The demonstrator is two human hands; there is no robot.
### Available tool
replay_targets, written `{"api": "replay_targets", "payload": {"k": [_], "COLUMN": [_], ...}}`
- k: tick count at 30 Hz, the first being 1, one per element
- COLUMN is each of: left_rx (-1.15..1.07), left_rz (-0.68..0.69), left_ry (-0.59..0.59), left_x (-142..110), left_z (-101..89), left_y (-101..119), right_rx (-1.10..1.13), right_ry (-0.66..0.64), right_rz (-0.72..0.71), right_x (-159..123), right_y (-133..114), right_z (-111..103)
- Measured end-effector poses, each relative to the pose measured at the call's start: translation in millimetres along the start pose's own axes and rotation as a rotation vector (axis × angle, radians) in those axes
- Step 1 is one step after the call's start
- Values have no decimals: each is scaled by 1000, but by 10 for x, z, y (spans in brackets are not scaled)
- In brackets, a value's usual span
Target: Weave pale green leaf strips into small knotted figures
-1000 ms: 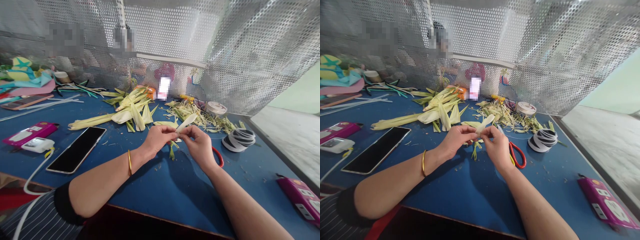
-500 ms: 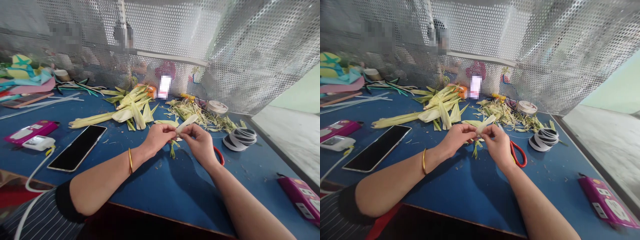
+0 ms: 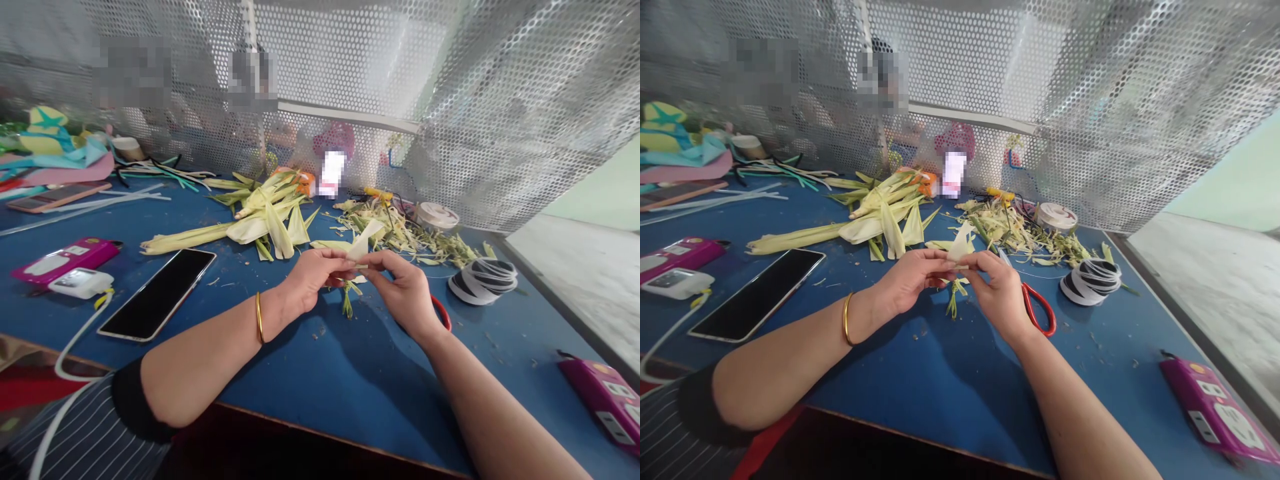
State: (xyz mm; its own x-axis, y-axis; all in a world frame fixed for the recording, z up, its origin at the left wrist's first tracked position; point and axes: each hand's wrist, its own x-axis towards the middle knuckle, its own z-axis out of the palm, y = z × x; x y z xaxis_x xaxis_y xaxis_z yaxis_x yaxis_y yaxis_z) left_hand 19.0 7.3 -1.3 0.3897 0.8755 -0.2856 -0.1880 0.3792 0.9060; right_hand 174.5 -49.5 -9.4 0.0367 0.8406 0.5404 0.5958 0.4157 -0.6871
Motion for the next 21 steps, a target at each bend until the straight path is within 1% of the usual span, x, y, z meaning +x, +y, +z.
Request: {"api": "replay_targets", "payload": {"k": [5,10,14,21], "left_rx": [-22,-67,-77,-34], "left_rz": [-28,-72,-131,-84], "left_ry": [-35,-47,-49,-89], "left_x": [-18,12,26,29], "left_z": [2,-16,-32,-46], "left_y": [8,-3,-6,-20], "right_rx": [-79,-90,-76,-30], "right_ry": [8,-25,-33,-10], "right_rz": [-55,-84,-56,19], "right_x": [-17,-10,-2,6], "right_y": [29,18,10,11], "right_z": [0,-5,-11,-9]}}
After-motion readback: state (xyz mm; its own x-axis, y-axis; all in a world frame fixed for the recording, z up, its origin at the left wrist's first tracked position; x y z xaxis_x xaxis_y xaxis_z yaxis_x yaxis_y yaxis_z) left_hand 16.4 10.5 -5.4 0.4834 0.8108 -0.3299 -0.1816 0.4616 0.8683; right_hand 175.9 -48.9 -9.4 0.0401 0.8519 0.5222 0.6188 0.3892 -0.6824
